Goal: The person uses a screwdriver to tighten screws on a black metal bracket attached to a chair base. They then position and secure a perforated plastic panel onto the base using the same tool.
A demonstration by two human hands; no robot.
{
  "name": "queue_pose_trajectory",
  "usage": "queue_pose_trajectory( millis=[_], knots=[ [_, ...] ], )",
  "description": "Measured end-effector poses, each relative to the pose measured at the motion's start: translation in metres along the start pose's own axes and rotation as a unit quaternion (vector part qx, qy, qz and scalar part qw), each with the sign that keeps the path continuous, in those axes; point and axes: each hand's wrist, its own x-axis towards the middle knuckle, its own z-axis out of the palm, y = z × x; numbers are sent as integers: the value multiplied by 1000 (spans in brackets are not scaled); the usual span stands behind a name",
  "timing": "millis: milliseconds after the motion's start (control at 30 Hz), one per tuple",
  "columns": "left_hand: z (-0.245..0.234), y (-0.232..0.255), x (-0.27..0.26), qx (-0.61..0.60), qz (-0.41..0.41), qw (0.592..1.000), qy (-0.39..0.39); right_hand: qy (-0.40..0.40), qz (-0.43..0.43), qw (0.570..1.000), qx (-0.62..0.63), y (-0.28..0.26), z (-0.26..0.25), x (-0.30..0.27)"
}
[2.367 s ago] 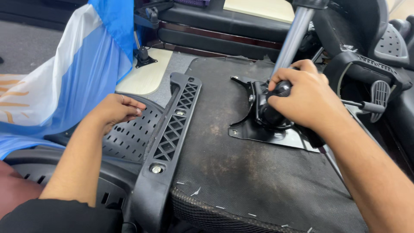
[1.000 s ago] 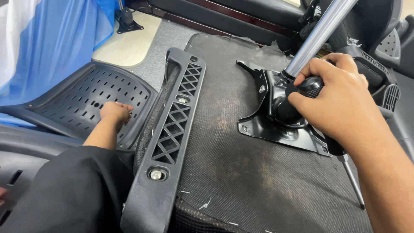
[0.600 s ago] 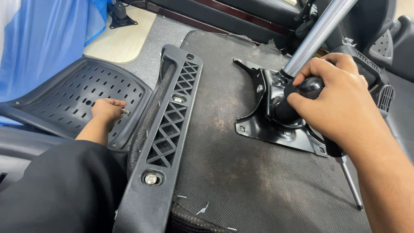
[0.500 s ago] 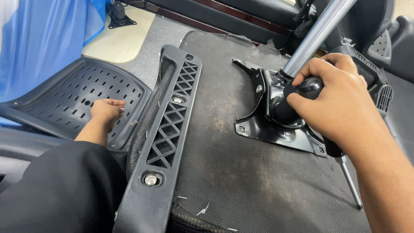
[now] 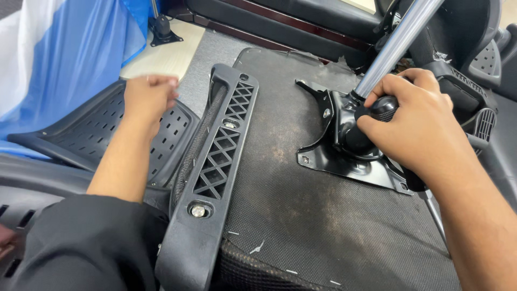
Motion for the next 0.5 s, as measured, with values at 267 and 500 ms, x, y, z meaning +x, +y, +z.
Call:
queue_pose_trajectory(
  millis=[267, 500],
  knots=[
    [67, 129, -57, 105, 241, 951, -161, -2, -13, 1000, 22, 0, -6, -4],
    [88, 134, -97, 329, 224, 888, -228, -34, 28, 999, 14, -4, -12, -7]
  ],
)
